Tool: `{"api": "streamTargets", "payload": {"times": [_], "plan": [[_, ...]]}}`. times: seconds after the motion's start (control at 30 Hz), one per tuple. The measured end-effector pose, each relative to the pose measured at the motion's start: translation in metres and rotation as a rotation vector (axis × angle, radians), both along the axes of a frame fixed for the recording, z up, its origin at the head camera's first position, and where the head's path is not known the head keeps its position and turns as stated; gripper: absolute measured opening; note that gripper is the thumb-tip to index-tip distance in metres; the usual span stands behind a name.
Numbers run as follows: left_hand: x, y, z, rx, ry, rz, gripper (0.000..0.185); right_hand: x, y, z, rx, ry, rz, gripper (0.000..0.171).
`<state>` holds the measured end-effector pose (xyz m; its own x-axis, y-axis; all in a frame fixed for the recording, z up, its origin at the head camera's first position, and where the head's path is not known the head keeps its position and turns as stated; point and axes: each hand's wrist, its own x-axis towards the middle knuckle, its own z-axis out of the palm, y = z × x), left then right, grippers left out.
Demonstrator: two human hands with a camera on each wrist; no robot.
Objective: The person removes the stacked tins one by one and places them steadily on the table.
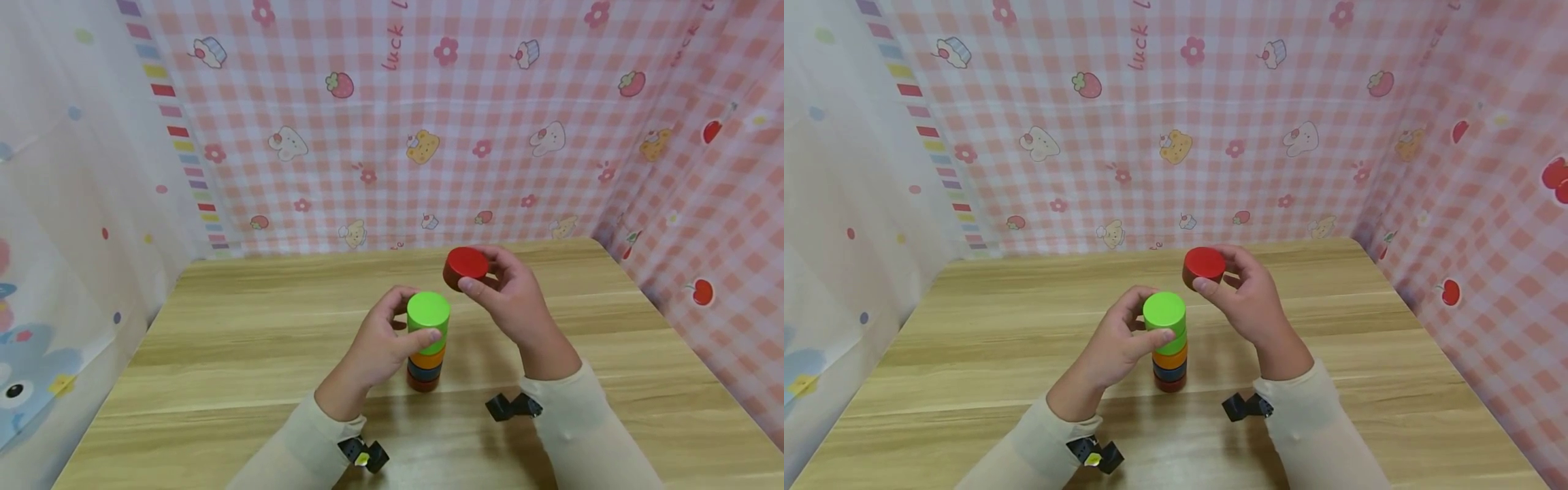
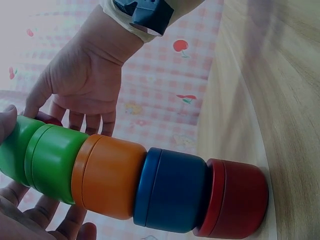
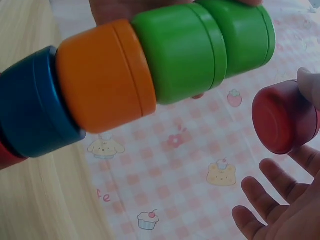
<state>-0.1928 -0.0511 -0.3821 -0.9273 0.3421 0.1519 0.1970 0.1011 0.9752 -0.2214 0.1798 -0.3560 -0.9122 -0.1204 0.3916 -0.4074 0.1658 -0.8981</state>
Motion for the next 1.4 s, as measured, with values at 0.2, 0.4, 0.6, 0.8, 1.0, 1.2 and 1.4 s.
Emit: {"api": "streamTargets", "payload": {"times": [0.2,0.4,0.6,0.8,1.0,1.2,1.4], "plan": [[0.000,0.000,-0.001,0.008,-0.006,0.001,0.045,-0.005,0.002,-0.006,-0.003,-0.004,0.003,0.046],[-0.001,0.000,-0.003,0.007,-0.004,0.004,0.044,-0.010,0.004,-0.012,-0.011,0.006,0.002,0.044],[-0.001,0.000,-0.003,0.001,0.002,0.006,0.044,-0.017,0.006,-0.020,-0.010,-0.002,0.001,0.044],[-0.001,0.000,-0.003,-0.001,0.000,0.009,0.044,-0.023,0.008,-0.028,0.010,-0.050,-0.017,0.045],[-0.001,0.000,-0.002,-0.005,0.000,0.010,0.044,-0.028,0.009,-0.036,0.020,-0.076,-0.024,0.045],[-0.002,0.000,-0.002,-0.006,0.005,0.009,0.045,-0.033,0.010,-0.044,0.040,-0.077,-0.009,0.045],[-0.002,0.000,-0.002,-0.008,-0.001,0.011,0.045,-0.039,0.014,-0.054,0.056,-0.086,-0.018,0.045]]}}
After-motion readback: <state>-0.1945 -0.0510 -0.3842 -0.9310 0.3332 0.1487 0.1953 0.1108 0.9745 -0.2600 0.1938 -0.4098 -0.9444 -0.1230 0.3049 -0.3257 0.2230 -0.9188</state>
